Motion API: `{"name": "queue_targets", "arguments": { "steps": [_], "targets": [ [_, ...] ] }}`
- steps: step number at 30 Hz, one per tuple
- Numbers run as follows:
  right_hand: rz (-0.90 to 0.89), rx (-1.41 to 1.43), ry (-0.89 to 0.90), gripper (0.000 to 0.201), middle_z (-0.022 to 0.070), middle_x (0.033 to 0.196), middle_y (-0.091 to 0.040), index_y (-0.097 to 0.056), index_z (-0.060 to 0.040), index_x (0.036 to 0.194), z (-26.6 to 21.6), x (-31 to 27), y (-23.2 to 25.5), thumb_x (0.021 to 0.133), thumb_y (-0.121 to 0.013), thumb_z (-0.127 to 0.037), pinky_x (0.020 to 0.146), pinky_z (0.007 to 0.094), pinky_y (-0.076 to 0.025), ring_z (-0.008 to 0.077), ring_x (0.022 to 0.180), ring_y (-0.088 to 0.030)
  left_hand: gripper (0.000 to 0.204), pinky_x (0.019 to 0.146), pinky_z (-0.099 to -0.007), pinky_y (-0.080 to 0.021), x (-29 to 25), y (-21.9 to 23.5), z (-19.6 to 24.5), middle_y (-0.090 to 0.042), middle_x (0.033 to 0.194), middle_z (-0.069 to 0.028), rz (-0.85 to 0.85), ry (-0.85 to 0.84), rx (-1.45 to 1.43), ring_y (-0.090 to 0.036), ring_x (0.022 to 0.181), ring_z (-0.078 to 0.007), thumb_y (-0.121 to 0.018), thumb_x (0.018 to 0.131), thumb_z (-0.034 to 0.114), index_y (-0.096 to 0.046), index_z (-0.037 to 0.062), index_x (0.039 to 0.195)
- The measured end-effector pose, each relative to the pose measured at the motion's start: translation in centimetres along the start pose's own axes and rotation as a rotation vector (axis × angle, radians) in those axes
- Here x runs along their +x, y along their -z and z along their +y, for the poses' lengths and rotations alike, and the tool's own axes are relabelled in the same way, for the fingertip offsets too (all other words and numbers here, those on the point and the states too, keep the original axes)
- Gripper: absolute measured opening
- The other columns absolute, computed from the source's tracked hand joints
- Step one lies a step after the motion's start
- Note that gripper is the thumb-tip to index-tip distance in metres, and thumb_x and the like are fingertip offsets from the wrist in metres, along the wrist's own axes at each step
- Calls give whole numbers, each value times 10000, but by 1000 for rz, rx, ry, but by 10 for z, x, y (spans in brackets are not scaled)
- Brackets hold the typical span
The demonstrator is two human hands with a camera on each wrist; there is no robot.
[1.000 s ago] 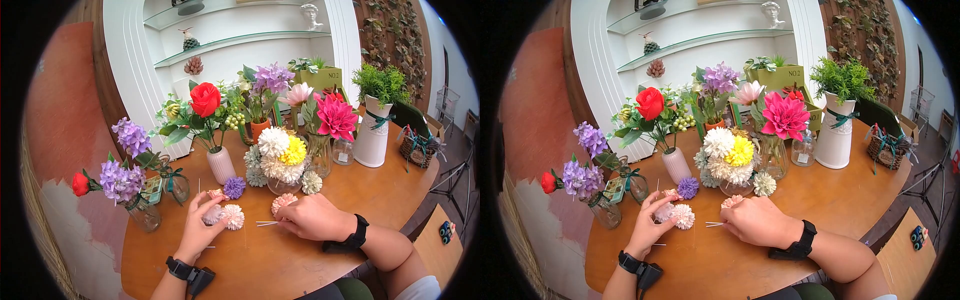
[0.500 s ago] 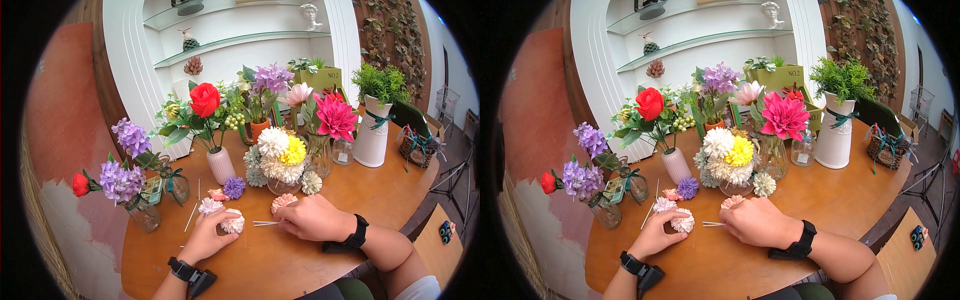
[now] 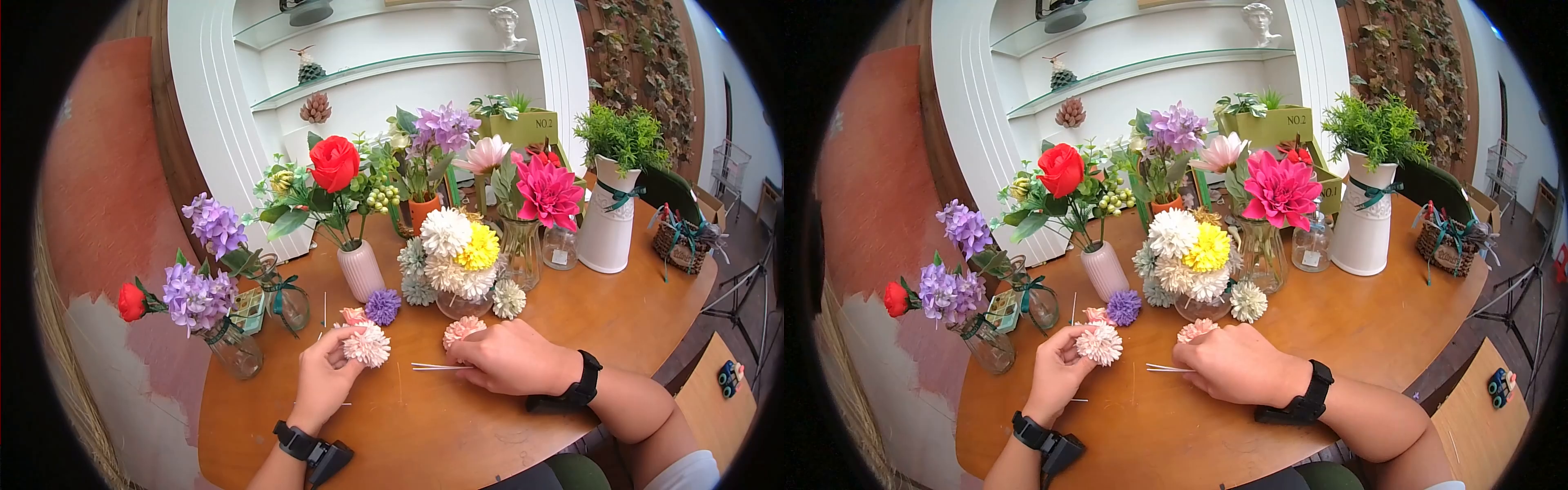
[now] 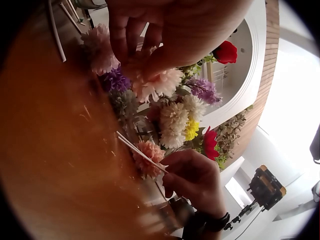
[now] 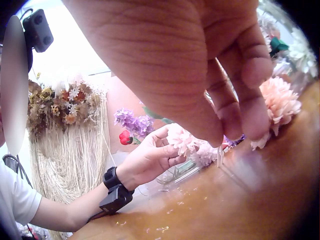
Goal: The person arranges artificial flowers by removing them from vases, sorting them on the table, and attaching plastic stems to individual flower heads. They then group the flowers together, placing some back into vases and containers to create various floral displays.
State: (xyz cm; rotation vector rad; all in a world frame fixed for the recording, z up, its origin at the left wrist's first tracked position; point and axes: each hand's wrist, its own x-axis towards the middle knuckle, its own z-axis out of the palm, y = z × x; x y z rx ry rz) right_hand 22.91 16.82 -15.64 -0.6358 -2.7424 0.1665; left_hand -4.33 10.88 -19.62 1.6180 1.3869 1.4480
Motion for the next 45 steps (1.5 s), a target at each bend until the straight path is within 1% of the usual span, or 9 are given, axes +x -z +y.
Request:
{"name": "queue_targets", "arguments": {
  "steps": [2,3,5,15,26,34,37,43,45],
  "targets": [
    [9,-6,8,133,122,873,-608,-578,-56,867,1,0,-1,806,-646,-153,621,414,-526,302,806,-636,422,832,-260,-534,-1,-1,8,-639,1129,-104,-4,81,-69,-643,996,-155,-583,806,-148,-526,-34,1209],
    [19,-12,16,133,123,884,-607,-577,-56,873,1,0,-1,799,-645,-144,627,412,-527,300,819,-635,422,832,-260,-534,-1,0,11,-639,1129,-104,-4,81,-69,-643,996,-155,-583,806,-148,-526,-34,1209],
    [21,-18,18,132,124,892,-605,-576,-56,875,2,-1,-2,792,-642,-134,631,411,-527,298,829,-634,417,812,-262,-540,-2,0,15,-642,1126,-97,-2,171,-154,-645,996,-153,-577,822,-134,-513,-27,1219],
    [48,13,20,93,118,823,-592,-551,-53,829,2,1,-3,797,-616,-112,603,418,-515,310,776,-624,411,805,-276,-543,-3,-2,15,-649,1130,-106,-4,151,-250,-645,994,-156,-572,836,-118,-495,-20,1227],
    [66,37,39,81,118,809,-588,-555,-55,808,3,0,-3,803,-616,-108,594,421,-509,311,761,-620,396,772,-260,-545,-3,-3,15,-660,1114,-115,12,140,-277,-660,962,-154,-632,826,-84,-514,-27,1199],
    [70,36,31,104,115,807,-606,-570,-67,835,2,0,-2,806,-642,-136,597,423,-514,313,750,-631,381,771,-258,-542,-3,-3,16,-660,1113,-106,18,146,-288,-656,963,-145,-630,839,-68,-516,-20,1200],
    [8,20,-4,112,117,804,-614,-583,-71,844,1,0,0,806,-653,-150,596,422,-515,312,743,-634,371,775,-260,-542,-3,-1,13,-660,1112,-100,21,153,-287,-652,965,-142,-626,847,-60,-518,-13,1199],
    [24,6,7,97,115,777,-621,-594,-70,812,1,0,-1,804,-653,-148,593,417,-515,308,727,-638,352,772,-260,-541,-3,0,11,-659,1108,-91,21,163,-298,-651,956,-139,-605,866,-50,-513,-4,1203],
    [72,3,34,83,116,770,-622,-601,-72,813,2,0,-3,815,-635,-147,577,416,-515,304,726,-640,346,773,-261,-541,-3,0,11,-659,1107,-89,16,162,-307,-650,952,-139,-600,871,-47,-513,-4,1203]
  ]
}}
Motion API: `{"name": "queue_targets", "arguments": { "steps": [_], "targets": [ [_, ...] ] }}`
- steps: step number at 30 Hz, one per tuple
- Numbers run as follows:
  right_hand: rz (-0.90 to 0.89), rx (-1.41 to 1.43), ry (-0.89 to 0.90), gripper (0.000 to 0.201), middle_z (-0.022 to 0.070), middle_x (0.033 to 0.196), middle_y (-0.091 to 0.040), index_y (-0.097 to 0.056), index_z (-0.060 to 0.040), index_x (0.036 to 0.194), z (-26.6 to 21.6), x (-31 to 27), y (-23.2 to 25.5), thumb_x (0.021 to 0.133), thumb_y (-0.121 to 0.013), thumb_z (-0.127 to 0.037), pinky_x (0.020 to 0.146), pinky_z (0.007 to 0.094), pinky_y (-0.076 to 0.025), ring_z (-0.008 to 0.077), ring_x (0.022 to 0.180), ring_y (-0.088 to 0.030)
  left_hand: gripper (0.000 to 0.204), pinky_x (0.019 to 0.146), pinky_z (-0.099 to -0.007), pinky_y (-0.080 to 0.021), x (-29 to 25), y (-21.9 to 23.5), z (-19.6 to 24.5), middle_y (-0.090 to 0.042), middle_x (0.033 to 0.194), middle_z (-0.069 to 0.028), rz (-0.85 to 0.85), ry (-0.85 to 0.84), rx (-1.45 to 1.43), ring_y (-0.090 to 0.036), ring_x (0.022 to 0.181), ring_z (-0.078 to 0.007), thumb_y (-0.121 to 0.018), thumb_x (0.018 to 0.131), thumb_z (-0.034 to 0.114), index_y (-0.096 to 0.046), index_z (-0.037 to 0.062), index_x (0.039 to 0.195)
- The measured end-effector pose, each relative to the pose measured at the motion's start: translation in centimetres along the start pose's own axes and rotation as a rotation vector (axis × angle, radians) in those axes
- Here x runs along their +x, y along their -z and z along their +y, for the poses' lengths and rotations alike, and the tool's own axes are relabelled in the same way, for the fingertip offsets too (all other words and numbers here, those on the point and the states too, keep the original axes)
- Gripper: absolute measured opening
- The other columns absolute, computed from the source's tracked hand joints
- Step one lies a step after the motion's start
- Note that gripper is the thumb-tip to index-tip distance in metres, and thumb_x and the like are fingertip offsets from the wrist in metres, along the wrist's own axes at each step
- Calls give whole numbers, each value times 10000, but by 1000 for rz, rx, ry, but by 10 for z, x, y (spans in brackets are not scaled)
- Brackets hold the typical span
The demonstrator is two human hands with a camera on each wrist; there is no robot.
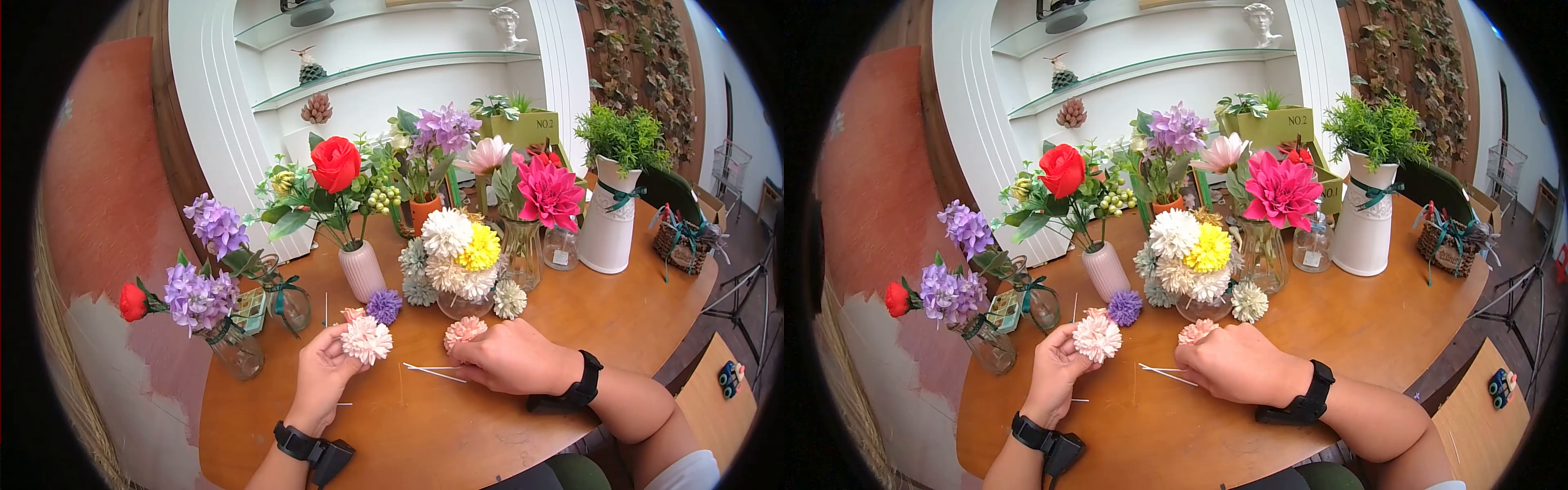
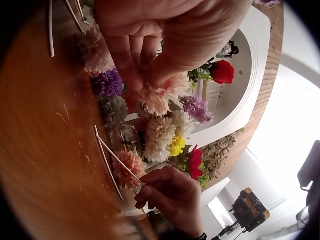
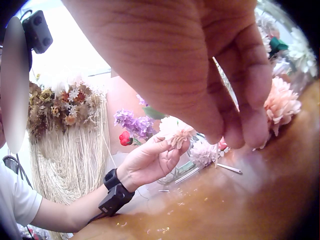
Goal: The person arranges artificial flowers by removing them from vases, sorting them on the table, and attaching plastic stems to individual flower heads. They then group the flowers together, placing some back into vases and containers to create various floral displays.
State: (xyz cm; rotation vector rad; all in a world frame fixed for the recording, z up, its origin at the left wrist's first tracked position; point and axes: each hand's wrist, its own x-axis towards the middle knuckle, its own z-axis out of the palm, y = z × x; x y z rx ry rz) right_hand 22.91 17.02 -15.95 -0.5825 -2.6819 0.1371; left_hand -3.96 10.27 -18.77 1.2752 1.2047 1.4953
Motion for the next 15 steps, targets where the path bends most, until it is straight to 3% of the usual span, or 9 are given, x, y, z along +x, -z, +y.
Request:
{"name": "queue_targets", "arguments": {
  "steps": [6,10,12,15],
  "targets": [
    [-73,0,-10,114,119,717,-617,-608,-61,850,0,0,-1,828,-608,-173,546,427,-515,315,675,-641,379,779,-271,-543,-2,-7,9,-628,1155,-92,26,17,18,-640,978,-144,-524,872,-84,-477,42,1226],
    [-38,3,61,134,120,696,-617,-614,-59,873,-2,-1,1,815,-617,-179,552,436,-518,326,659,-644,316,769,-280,-547,-2,-7,9,-614,1150,-85,-8,94,-77,-627,998,-149,-475,873,-86,-479,83,1140],
    [-191,-18,53,153,124,688,-607,-623,-65,895,-3,-1,3,801,-628,-185,555,444,-518,329,663,-644,286,766,-283,-549,-2,-4,7,-614,1132,-80,-1,109,-83,-623,993,-149,-465,874,-84,-488,90,1100],
    [-209,-13,77,160,132,678,-592,-627,-65,888,0,-1,-1,782,-637,-185,558,447,-518,332,659,-639,255,760,-284,-551,-1,-1,4,-602,1098,-66,-14,103,-33,-614,961,-145,-454,872,-80,-504,86,1059]
  ]
}}
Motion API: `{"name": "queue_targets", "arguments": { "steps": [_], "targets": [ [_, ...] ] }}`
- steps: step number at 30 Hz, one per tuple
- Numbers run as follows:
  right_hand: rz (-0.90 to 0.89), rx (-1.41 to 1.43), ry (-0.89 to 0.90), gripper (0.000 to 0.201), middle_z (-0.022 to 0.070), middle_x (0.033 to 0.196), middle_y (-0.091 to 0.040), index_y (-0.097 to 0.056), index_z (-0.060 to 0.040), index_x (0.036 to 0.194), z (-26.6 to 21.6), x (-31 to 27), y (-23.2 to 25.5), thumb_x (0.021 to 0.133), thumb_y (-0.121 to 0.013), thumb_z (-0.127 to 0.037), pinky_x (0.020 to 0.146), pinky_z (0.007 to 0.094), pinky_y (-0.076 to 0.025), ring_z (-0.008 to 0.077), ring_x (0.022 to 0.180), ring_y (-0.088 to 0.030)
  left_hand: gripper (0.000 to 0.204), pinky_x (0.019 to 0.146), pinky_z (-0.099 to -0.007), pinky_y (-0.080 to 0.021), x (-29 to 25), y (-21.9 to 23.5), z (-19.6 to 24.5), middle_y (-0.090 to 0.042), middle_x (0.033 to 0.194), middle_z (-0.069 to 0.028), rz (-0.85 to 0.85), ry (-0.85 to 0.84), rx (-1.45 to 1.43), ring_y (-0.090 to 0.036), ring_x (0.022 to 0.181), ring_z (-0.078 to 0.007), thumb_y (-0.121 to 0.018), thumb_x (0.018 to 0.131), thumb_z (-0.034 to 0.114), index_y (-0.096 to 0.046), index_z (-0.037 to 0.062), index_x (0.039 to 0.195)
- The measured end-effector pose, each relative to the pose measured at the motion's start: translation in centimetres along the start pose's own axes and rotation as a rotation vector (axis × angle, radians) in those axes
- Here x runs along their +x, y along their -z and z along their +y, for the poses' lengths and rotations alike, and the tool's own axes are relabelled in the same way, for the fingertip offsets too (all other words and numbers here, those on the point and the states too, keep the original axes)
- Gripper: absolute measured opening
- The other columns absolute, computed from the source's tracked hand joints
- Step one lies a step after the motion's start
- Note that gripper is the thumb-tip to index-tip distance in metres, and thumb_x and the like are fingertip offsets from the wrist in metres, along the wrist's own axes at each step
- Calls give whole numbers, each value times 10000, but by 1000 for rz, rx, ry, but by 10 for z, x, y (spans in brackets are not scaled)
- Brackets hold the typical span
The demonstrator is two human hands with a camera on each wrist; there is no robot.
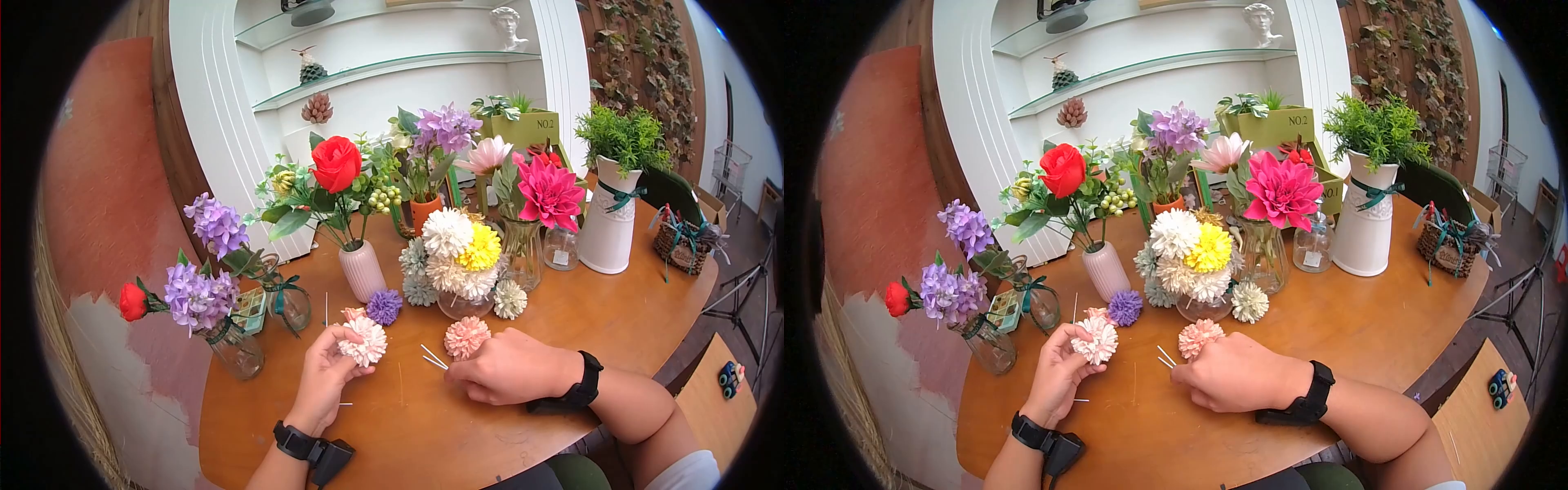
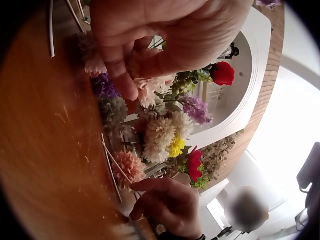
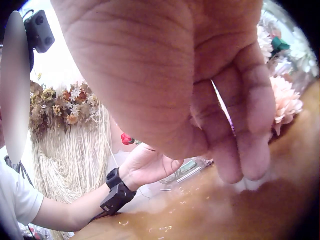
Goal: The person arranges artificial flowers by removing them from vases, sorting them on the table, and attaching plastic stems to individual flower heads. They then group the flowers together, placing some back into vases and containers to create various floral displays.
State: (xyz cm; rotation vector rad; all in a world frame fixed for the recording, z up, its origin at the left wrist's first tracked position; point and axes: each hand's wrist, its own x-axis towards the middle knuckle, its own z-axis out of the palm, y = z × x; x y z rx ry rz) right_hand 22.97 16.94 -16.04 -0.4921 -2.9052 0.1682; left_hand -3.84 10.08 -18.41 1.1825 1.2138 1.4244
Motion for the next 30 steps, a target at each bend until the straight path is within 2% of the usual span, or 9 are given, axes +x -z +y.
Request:
{"name": "queue_targets", "arguments": {
  "steps": [3,5,11,19,21,25,27,30],
  "targets": [
    [60,1,43,147,128,655,-579,-632,-69,868,0,0,-1,773,-635,-182,558,446,-516,336,639,-631,247,778,-285,-548,-2,-5,6,-585,1080,-52,10,-21,-27,-605,940,-136,-446,863,-85,-513,81,1032],
    [82,10,53,143,130,652,-576,-635,-70,863,1,0,-2,771,-633,-180,556,444,-515,337,636,-629,206,794,-271,-534,-4,-9,12,-584,1069,-48,2,-22,-128,-600,939,-124,-505,870,-67,-507,69,1024],
    [185,53,98,133,121,616,-578,-644,-81,871,1,1,-4,773,-620,-167,539,423,-507,317,612,-626,225,785,-230,-503,2,0,-6,-582,1048,-37,-44,-98,-53,-599,931,-104,-632,858,-48,-499,79,988],
    [317,151,229,149,76,629,-615,-641,-80,926,0,3,-5,791,-608,-135,523,379,-500,263,587,-624,223,791,-229,-502,1,-3,-3,-595,1018,-36,-1,-92,-48,-608,922,-106,-623,857,-69,-502,75,977],
    [365,166,254,174,65,654,-623,-636,-88,970,-1,3,-4,802,-606,-123,520,363,-499,248,589,-623,218,799,-236,-505,1,-2,-3,-600,1017,-41,-1,-86,-47,-610,928,-110,-622,859,-68,-503,72,978],
    [352,159,281,251,55,678,-633,-635,-101,1052,0,3,-3,802,-615,-119,515,355,-498,239,594,-626,210,834,-249,-511,3,0,-7,-613,1041,-66,0,-99,-12,-625,960,-128,-618,860,-66,-513,52,998],
    [328,122,236,345,41,681,-637,-621,-117,1147,-2,2,0,802,-628,-110,501,342,-496,230,575,-620,212,855,-255,-514,3,1,-7,-619,1050,-77,-1,-97,-16,-633,977,-137,-619,860,-66,-522,38,1018],
    [351,120,244,405,30,680,-639,-612,-128,1199,-4,3,0,797,-644,-98,481,328,-491,218,547,-606,207,858,-260,-516,2,1,-5,-622,1038,-76,-10,-106,-6,-631,981,-136,-624,858,-66,-527,32,1012]
  ]
}}
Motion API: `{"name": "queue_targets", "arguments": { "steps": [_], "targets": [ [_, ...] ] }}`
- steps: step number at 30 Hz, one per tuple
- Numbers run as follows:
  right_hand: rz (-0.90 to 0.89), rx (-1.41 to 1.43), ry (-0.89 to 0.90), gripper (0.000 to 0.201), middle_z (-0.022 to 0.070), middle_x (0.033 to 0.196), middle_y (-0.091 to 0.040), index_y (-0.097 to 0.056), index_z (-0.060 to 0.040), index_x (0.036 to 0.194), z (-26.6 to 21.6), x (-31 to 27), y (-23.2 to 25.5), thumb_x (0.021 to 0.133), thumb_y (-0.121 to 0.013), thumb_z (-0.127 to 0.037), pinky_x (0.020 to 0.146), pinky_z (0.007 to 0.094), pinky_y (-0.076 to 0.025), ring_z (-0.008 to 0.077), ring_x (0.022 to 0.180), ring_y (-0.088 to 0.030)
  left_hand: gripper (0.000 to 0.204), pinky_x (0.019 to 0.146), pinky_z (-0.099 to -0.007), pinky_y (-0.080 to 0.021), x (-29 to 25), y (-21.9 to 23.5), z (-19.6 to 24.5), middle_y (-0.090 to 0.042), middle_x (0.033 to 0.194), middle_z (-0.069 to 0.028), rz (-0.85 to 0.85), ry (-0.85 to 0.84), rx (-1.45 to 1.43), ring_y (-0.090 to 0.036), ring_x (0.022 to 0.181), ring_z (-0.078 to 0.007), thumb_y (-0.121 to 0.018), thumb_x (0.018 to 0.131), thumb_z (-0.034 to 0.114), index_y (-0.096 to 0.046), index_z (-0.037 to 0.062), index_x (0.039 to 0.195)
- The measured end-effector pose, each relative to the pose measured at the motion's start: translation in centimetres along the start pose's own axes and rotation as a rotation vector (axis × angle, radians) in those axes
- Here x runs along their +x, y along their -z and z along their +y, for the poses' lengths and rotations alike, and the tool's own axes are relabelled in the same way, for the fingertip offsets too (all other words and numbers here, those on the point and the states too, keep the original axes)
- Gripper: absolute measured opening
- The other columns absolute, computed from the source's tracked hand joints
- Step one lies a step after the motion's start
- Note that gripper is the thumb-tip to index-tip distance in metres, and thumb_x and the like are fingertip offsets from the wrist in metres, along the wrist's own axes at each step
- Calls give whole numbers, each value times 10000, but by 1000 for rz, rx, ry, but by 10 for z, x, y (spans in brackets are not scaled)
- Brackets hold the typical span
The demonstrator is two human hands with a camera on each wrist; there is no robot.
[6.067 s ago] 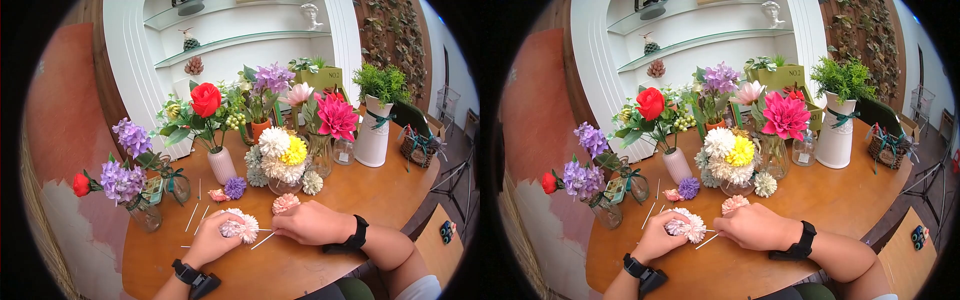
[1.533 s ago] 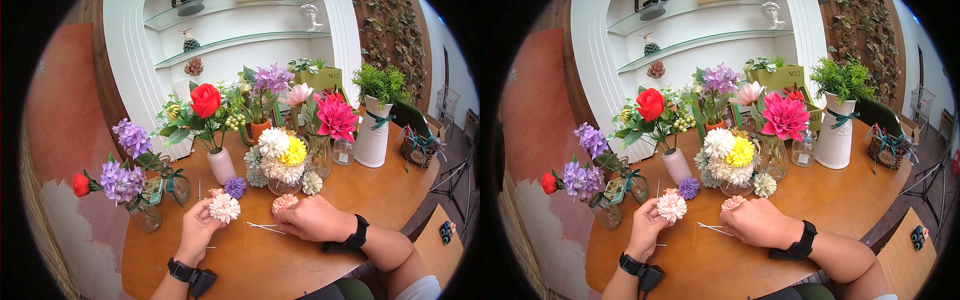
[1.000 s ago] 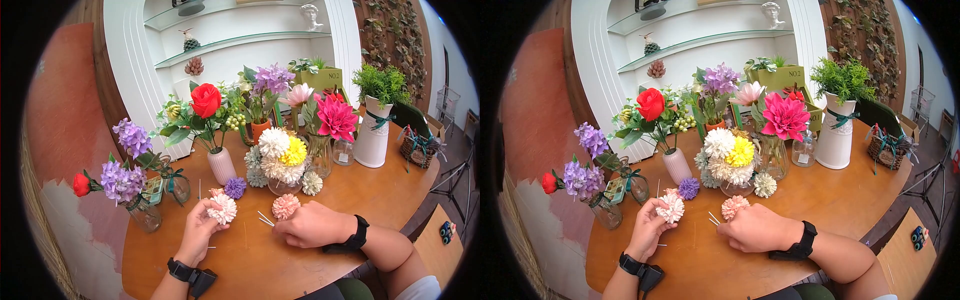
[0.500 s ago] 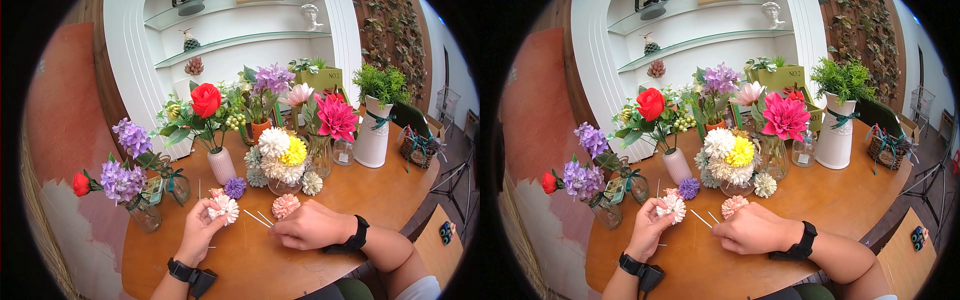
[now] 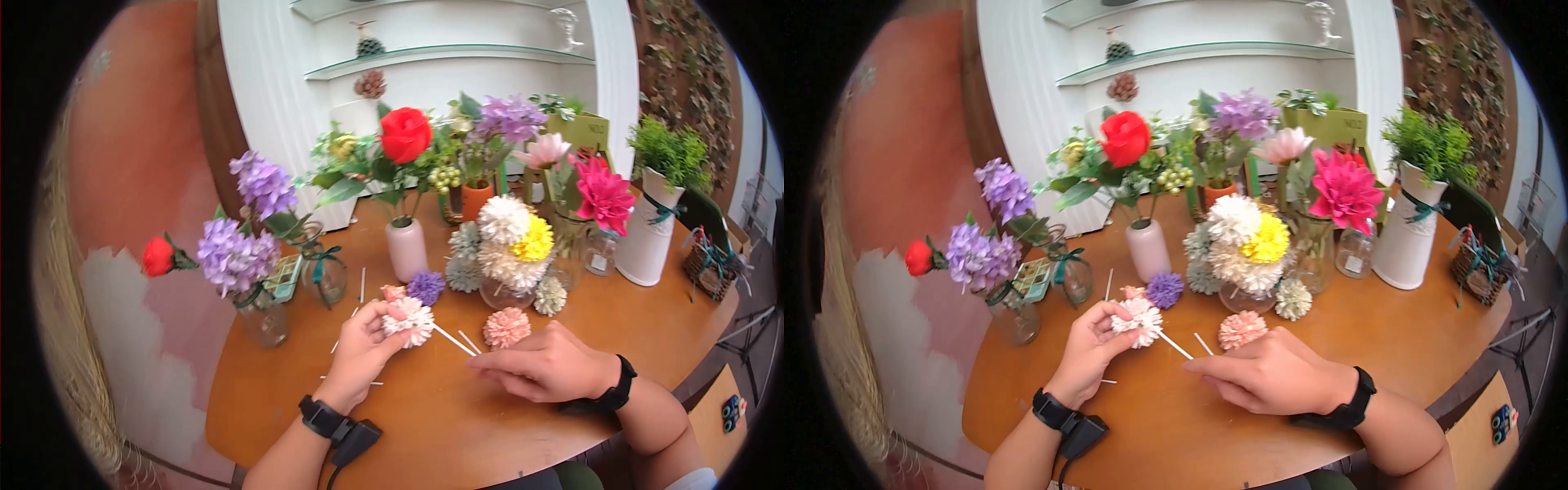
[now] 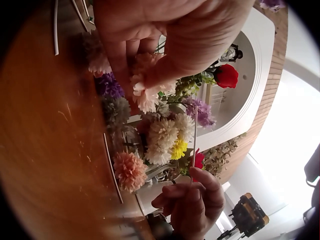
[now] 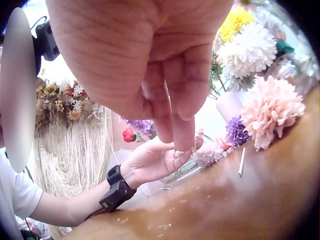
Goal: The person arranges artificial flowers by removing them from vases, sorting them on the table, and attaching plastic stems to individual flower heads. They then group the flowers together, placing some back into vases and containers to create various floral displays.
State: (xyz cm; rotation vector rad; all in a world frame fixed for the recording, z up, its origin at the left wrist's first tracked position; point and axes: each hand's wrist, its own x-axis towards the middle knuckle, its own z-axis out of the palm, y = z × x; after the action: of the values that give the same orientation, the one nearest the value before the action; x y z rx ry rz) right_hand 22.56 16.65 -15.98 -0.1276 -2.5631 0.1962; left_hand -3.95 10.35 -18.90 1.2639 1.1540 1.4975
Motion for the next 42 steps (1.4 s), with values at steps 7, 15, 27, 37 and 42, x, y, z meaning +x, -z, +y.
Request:
{"name": "queue_targets", "arguments": {
  "steps": [7,15,27,37,42],
  "targets": [
    [12,42,-19,468,-7,652,-637,-574,-107,1281,-3,2,-4,822,-660,-83,449,305,-475,171,489,-577,206,849,-253,-507,1,-1,-2,-614,1038,-57,-12,-2,-35,-618,964,-120,-625,853,-72,-542,36,1008],
    [37,54,-36,475,-13,715,-680,-567,-70,1284,-3,6,-4,817,-640,-32,500,295,-513,172,543,-626,195,846,-246,-502,2,0,-5,-599,1034,-45,-35,-25,-43,-611,974,-116,-606,865,-75,-539,37,1010],
    [-16,98,48,316,38,580,-578,-700,-99,1030,0,2,1,730,-625,-37,442,314,-460,200,473,-555,191,857,-258,-519,1,-1,-5,-627,1035,-80,-46,-27,-51,-638,970,-144,-621,849,-86,-543,22,986],
    [-158,89,16,245,55,829,-713,-702,-63,1006,-3,3,7,780,-609,-44,591,288,-558,194,635,-666,198,846,-255,-515,0,-1,-3,-626,1008,-64,-34,7,-24,-638,943,-133,-613,841,-102,-548,21,981],
    [-103,93,41,278,50,721,-653,-694,-80,1025,0,1,1,760,-619,-44,520,308,-513,207,569,-622,204,846,-254,-515,0,-2,-2,-628,1010,-64,-27,12,-3,-638,943,-130,-614,836,-107,-551,23,979]
  ]
}}
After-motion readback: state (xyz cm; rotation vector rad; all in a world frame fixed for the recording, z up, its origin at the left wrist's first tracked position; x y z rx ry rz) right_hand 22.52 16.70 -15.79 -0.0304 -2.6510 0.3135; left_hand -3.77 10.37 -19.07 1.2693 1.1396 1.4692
